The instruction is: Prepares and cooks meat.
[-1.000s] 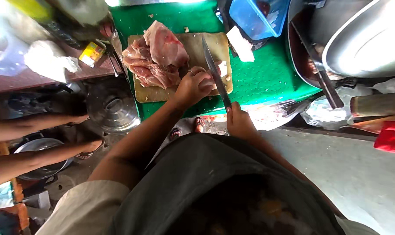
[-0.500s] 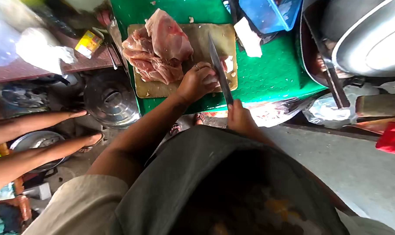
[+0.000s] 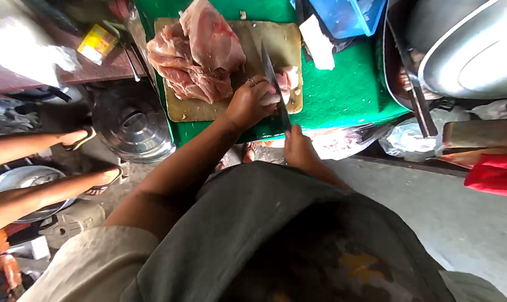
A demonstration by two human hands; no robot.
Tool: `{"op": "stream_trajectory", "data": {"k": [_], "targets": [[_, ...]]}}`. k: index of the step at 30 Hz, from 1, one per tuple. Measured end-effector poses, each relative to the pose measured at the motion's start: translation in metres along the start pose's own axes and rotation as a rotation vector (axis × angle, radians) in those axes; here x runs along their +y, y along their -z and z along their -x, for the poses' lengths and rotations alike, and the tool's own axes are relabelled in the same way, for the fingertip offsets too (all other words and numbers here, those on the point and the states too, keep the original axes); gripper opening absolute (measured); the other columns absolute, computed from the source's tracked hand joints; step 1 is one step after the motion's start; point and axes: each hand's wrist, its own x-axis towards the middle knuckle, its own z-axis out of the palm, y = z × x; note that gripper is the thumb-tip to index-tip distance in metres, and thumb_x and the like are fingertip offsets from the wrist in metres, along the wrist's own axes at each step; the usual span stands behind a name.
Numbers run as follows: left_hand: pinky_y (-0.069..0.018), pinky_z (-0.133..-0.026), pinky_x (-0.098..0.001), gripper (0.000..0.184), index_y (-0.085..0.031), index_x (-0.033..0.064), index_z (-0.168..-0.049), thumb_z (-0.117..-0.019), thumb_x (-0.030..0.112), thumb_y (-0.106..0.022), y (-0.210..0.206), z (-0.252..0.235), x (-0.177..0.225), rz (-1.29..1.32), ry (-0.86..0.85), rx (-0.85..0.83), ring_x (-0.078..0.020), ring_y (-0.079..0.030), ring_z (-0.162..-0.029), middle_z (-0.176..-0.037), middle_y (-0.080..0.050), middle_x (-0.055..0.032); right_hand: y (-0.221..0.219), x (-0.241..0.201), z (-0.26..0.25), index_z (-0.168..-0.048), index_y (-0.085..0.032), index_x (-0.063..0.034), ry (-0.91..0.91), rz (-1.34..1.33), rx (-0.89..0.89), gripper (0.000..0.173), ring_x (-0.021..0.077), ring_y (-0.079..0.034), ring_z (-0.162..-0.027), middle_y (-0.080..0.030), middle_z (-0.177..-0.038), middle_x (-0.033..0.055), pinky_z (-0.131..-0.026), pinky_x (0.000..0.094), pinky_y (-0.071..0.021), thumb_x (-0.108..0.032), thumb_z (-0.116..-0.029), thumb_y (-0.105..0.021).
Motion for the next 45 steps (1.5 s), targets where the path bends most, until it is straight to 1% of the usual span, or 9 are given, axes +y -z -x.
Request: {"op": "stream_trajectory", "data": {"k": [4,7,12,16,20,24,28,39,45], "targets": [[-0.0561,-0.095,-0.0392,0.022,-0.074,0.0004,-0.104,-0.0886,0.015,-0.075,0.001,0.0,0.002,-0.032,0.003,0.004,-0.0292,-0.07,-0.108,-0.118,-0.07,-0.0203,0.004,-0.025,-0.024,-0.139,-0.042,0.0085,0.041,-0.005,0.095,0.037,0.0433,-0.07,-0.101,-0.067,-0.107,0.0299,-0.089,0.0556,-0.0559,-0.017,-0.1128,-0.036],[-0.0561,-0.095,-0.0384,0.023,-0.073,-0.0016,-0.105,-0.0874,0.013,-0.076,0.002,-0.001,0.004,-0.01,0.055,0.085,-0.0289,-0.07,-0.106,-0.115,-0.07,-0.0208,-0.004,-0.007,-0.004,-0.129,-0.045,0.0066,0.062,0.011,0.082,0.029,0.0408,-0.071,-0.086,-0.066,-0.09,0.0255,-0.076,0.054,-0.0572,-0.016,-0.1117,-0.039],[-0.0543,-0.099,-0.0398,0.029,-0.072,-0.0044,-0.107,-0.0823,0.009,-0.079,0.006,-0.011,0.012,0.024,0.126,0.297,-0.0299,-0.069,-0.11,-0.114,-0.071,-0.0215,-0.002,0.024,-0.004,-0.125,-0.05,0.0108,0.096,-0.055,0.084,0.03,0.0397,-0.068,-0.083,-0.064,-0.089,0.0266,-0.078,0.0531,-0.0553,-0.014,-0.1114,-0.041],[-0.0518,-0.104,-0.044,0.026,-0.073,-0.0012,-0.114,-0.0911,0.012,-0.074,0.002,-0.013,0.009,0.021,0.062,0.037,-0.0336,-0.065,-0.118,-0.125,-0.067,-0.0227,0.008,0.015,-0.015,-0.124,-0.051,0.0076,0.1,-0.075,0.128,0.029,0.0392,-0.068,-0.082,-0.064,-0.09,0.0261,-0.076,0.0536,-0.0554,-0.016,-0.1125,-0.039],[-0.0483,-0.109,-0.0443,0.049,-0.065,0.0007,-0.132,-0.0896,0.022,-0.077,0.018,-0.004,0.009,0.004,0.122,-0.031,-0.0329,-0.06,-0.127,-0.138,-0.06,-0.0237,0.014,0.003,0.001,-0.122,-0.051,0.007,0.091,-0.067,0.206,0.029,0.0367,-0.066,-0.077,-0.062,-0.085,0.0229,-0.073,0.0518,-0.0548,-0.017,-0.1125,-0.039],[-0.0534,-0.099,-0.0432,0.033,-0.07,-0.0033,-0.114,-0.0882,0.016,-0.075,0.027,0.014,0.011,-0.039,0.073,0.046,-0.0337,-0.066,-0.114,-0.122,-0.066,-0.0249,0.005,0.006,0.021,-0.114,-0.055,0.0116,0.274,-0.036,0.336,0.025,0.0331,-0.065,-0.062,-0.061,-0.07,0.0197,-0.06,0.048,-0.0544,-0.01,-0.1073,-0.045],[-0.0541,-0.097,-0.0394,0.026,-0.072,-0.0009,-0.111,-0.0901,0.014,-0.072,0.021,0.016,0.007,-0.017,0.05,0.06,-0.0307,-0.067,-0.111,-0.122,-0.066,-0.0234,-0.007,0.013,0.025,-0.107,-0.056,0.009,0.342,-0.003,0.376,0.022,0.029,-0.062,-0.056,-0.058,-0.064,0.015,-0.054,0.0439,-0.0526,-0.01,-0.1041,-0.045],[-0.0546,-0.098,-0.04,0.021,-0.073,-0.0017,-0.104,-0.0886,0.012,-0.074,0.016,0.01,-0.003,0.0,0.007,0.041,-0.0297,-0.069,-0.109,-0.117,-0.07,-0.0203,0.016,-0.041,-0.015,-0.129,-0.048,0.0077,0.079,-0.042,0.11,0.034,0.0372,-0.07,-0.082,-0.065,-0.094,0.0257,-0.077,0.0516,-0.0571,-0.019,-0.1132,-0.036],[-0.0542,-0.097,-0.0414,0.019,-0.073,-0.0017,-0.104,-0.0904,0.012,-0.072,0.02,0.008,0.0,0.044,0.046,0.022,-0.0309,-0.069,-0.107,-0.113,-0.071,-0.0206,-0.002,0.004,0.029,-0.118,-0.053,0.0152,0.191,0.027,0.151,0.029,0.038,-0.069,-0.074,-0.065,-0.079,0.025,-0.071,0.0514,-0.0566,-0.01,-0.1076,-0.042]]}}
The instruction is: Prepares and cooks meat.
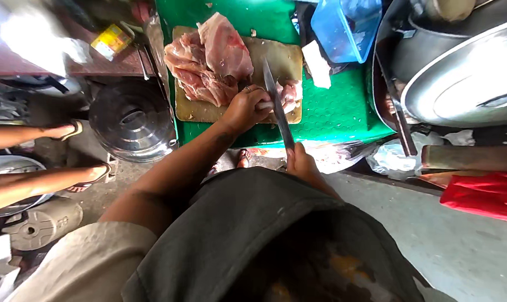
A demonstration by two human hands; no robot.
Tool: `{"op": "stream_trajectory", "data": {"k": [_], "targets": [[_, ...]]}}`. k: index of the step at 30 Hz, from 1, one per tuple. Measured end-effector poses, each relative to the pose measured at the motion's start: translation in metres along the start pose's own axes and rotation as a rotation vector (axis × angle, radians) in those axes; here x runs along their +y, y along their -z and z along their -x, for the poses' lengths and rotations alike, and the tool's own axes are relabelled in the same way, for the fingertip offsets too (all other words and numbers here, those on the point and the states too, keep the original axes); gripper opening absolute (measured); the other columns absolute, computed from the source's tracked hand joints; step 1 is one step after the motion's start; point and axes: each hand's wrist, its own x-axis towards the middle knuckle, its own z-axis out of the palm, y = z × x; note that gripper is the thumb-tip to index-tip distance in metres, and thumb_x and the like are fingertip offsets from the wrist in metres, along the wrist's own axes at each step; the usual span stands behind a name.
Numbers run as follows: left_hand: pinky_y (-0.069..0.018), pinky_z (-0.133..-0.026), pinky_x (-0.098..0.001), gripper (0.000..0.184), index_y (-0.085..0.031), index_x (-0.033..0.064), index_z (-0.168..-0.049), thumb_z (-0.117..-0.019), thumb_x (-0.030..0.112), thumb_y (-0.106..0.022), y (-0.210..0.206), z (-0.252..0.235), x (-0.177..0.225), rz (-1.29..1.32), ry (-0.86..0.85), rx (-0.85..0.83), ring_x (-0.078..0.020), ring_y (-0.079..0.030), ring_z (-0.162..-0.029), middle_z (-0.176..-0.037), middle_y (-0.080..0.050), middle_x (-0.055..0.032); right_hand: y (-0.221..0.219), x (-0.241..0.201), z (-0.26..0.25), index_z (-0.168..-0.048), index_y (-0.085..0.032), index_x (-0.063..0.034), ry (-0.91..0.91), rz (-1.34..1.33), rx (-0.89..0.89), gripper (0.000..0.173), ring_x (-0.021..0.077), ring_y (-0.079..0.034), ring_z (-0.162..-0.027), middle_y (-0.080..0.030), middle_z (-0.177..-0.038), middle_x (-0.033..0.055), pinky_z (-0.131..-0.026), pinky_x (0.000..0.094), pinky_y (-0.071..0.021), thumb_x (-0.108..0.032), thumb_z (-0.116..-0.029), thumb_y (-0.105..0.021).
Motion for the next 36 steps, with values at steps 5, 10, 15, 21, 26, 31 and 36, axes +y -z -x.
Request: {"op": "stream_trajectory", "data": {"k": [5,10,15,21,26,31,36], "targets": [[-0.0548,-0.096,-0.0415,0.023,-0.073,-0.0012,-0.107,-0.0888,0.013,-0.074,-0.001,0.0,-0.004,-0.007,-0.007,-0.024,-0.0301,-0.069,-0.106,-0.114,-0.071,-0.0198,-0.007,-0.011,-0.026,-0.124,-0.05,0.0142,-0.038,-0.016,-0.019,0.031,0.0415,-0.07,-0.083,-0.066,-0.089,0.0286,-0.078,0.0545,-0.0569,-0.012,-0.1101,-0.04],[-0.0546,-0.097,-0.0422,0.022,-0.072,-0.0014,-0.108,-0.0884,0.008,-0.071,0.001,-0.003,-0.001,-0.041,0.032,-0.005,-0.0312,-0.069,-0.107,-0.115,-0.071,-0.0206,-0.002,-0.034,-0.063,-0.14,-0.045,0.0107,-0.055,-0.047,-0.032,0.038,0.0436,-0.068,-0.107,-0.066,-0.113,0.032,-0.095,0.0551,-0.0534,-0.014,-0.1122,-0.037],[-0.0555,-0.093,-0.0435,0.022,-0.071,-0.0026,-0.108,-0.0898,0.01,-0.071,-0.003,-0.005,0.003,-0.042,0.101,0.069,-0.0326,-0.069,-0.104,-0.112,-0.07,-0.0215,-0.01,-0.008,0.006,-0.136,-0.046,0.0117,-0.24,0.051,-0.18,0.039,0.0401,-0.071,-0.095,-0.068,-0.102,0.0296,-0.087,0.0524,-0.0556,-0.017,-0.1119,-0.037],[-0.056,-0.092,-0.0393,0.021,-0.071,-0.001,-0.104,-0.087,0.01,-0.073,-0.005,0.002,-0.003,-0.013,0.026,0.123,-0.0274,-0.07,-0.101,-0.108,-0.071,-0.0189,-0.01,-0.007,-0.026,-0.13,-0.047,0.0119,-0.136,-0.032,-0.127,0.033,0.04,-0.07,-0.086,-0.065,-0.095,0.0286,-0.08,0.0534,-0.0563,-0.015,-0.1121,-0.038],[-0.0535,-0.096,-0.0349,0.032,-0.062,-0.0095,-0.116,-0.0899,0.007,-0.069,-0.002,0.005,0.011,0.087,0.037,0.342,-0.0263,-0.065,-0.107,-0.117,-0.065,-0.0251,0.042,-0.007,-0.047,-0.13,-0.046,-0.0015,-0.155,-0.39,-0.148,0.035,0.0175,-0.053,-0.047,-0.05,-0.066,0.0085,-0.049,0.034,-0.0524,-0.03,-0.1144,-0.032],[-0.0324,-0.116,-0.0625,0.079,-0.052,0.0125,-0.149,-0.0855,0.053,-0.074,-0.017,-0.037,0.013,-0.297,0.098,-0.097,-0.0445,-0.035,-0.146,-0.155,-0.046,-0.021,0.071,0.036,-0.025,-0.122,-0.048,0.0022,-0.155,-0.496,0.102,0.03,0.0139,-0.054,-0.043,-0.05,-0.06,0.005,-0.046,0.0312,-0.054,-0.023,-0.1135,-0.035],[-0.0467,-0.099,-0.0614,0.062,-0.062,0.0127,-0.138,-0.0885,0.048,-0.074,-0.015,-0.067,0.032,-0.545,0.18,-0.365,-0.0419,-0.053,-0.132,-0.136,-0.063,-0.0168,0.076,0.058,-0.011,-0.119,-0.052,0.0034,-0.135,-0.407,0.161,0.03,0.0069,-0.053,-0.045,-0.05,-0.062,-0.0003,-0.047,0.0252,-0.0522,-0.022,-0.1121,-0.038]]}}
